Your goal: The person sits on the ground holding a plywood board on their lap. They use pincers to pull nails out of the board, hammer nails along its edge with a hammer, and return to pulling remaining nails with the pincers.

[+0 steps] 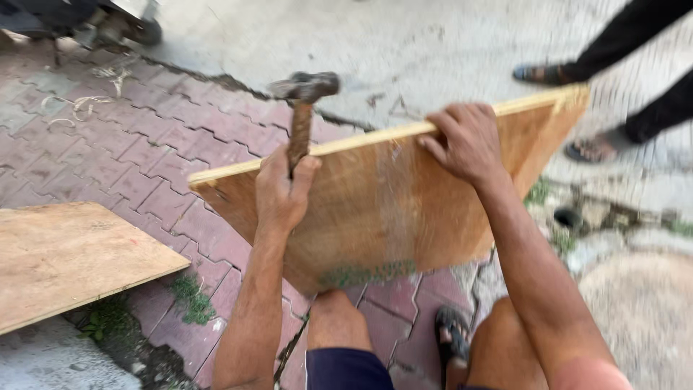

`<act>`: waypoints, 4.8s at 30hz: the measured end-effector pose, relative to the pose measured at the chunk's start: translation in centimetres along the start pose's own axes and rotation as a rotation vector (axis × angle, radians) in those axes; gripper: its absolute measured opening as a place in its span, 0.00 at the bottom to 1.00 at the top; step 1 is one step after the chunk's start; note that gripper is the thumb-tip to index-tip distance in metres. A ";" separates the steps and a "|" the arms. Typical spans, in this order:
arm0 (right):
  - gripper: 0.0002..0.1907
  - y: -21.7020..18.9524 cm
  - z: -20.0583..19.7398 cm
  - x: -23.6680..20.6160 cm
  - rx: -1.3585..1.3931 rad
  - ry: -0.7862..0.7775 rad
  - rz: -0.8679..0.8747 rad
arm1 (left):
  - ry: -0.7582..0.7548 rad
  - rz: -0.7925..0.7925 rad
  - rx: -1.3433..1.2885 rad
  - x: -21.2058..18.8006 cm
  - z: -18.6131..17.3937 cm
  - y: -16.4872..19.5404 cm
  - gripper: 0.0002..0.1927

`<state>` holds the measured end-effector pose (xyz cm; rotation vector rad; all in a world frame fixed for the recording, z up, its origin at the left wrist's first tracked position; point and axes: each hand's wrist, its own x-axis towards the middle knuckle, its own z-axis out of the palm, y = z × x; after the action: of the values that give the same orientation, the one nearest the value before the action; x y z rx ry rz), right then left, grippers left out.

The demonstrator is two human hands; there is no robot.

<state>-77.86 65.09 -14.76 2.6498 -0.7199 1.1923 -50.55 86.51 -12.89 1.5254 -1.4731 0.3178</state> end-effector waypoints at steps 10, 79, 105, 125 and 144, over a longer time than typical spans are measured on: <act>0.27 -4.3 -2.4 3.6 0.013 -0.165 -0.117 | -0.182 -0.153 0.227 4.2 0.7 -1.5 0.24; 0.39 3.0 -15.1 -14.8 0.700 0.663 0.829 | -0.090 -0.081 0.292 3.6 2.6 -2.4 0.24; 0.41 6.5 -22.1 -16.3 -0.576 -0.827 1.122 | 0.019 0.034 0.292 2.8 3.3 -3.7 0.23; 0.31 -4.2 -16.0 -13.4 0.307 -1.328 0.570 | -0.066 -0.022 0.258 2.7 2.0 -2.0 0.24; 0.27 -1.1 -19.7 -1.6 -0.552 -1.316 0.653 | -0.059 -0.016 0.198 3.0 1.3 -1.8 0.21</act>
<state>-91.35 72.97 -2.65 2.4029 -1.7820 -0.8727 -48.85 83.30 -12.16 1.7153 -1.5107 0.4230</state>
